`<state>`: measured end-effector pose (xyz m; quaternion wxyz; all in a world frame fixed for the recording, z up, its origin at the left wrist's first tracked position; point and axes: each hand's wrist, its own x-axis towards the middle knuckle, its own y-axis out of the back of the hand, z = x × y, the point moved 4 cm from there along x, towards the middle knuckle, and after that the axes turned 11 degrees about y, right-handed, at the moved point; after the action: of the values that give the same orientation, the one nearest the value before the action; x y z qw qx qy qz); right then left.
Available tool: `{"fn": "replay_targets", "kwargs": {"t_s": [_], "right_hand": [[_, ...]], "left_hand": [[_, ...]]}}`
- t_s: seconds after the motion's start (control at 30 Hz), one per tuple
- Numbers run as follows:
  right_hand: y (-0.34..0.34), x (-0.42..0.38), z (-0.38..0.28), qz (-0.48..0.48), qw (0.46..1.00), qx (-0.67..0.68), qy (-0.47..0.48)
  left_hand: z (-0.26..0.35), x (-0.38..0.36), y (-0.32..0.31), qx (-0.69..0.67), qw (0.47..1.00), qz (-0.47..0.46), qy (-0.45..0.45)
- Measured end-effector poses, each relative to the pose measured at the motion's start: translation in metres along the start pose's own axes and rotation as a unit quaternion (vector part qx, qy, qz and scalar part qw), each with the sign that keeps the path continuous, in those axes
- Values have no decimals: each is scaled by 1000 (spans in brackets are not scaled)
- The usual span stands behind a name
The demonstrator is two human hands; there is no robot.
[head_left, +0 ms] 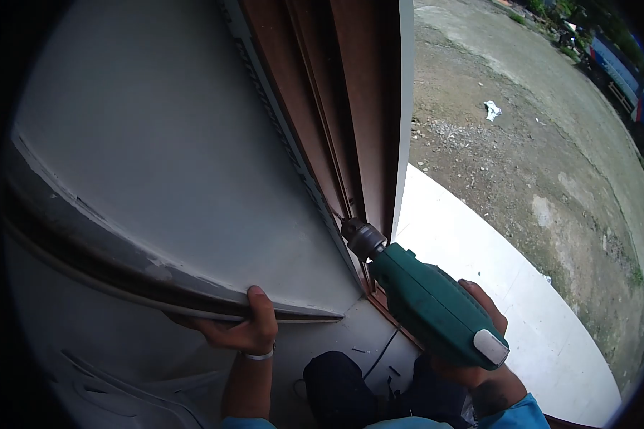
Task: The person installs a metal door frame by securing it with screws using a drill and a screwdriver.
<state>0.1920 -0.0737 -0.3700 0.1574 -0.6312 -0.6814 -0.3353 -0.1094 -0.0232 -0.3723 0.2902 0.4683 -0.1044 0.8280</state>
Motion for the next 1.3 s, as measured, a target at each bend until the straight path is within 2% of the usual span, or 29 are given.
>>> {"fn": "replay_targets", "kwargs": {"t_s": [0.2, 0.27, 0.43, 0.6, 0.8, 0.93, 1.03, 1.23, 1.3], "right_hand": [[4, 2, 5, -14, 1000, 3, 15], [5, 1, 8, 4, 997, 71, 9], [2, 0, 6, 8, 997, 79, -10], [0, 0, 2, 12, 997, 73, -36], [2, 2, 0, 11, 997, 75, -22], [1, 0, -1, 14, 996, 80, -47], [3, 0, -1, 14, 994, 82, -67], [-1, -3, -2, 24, 983, 124, -130], [-2, -4, -1, 28, 982, 131, -134]], "left_hand": [[0, -1, 1, 21, 1000, -14, -9], [0, -1, 1, 14, 1000, -13, -10], [4, 3, 3, 62, 997, -15, -41], [4, 2, 2, 50, 998, -19, -34], [10, 3, 2, 28, 999, -12, -36], [12, 7, 4, 49, 996, -11, -77], [4, 5, 4, 34, 998, -18, -52], [5, 6, 6, 89, 992, -3, -92], [6, 7, 4, 62, 994, 4, -88]]}}
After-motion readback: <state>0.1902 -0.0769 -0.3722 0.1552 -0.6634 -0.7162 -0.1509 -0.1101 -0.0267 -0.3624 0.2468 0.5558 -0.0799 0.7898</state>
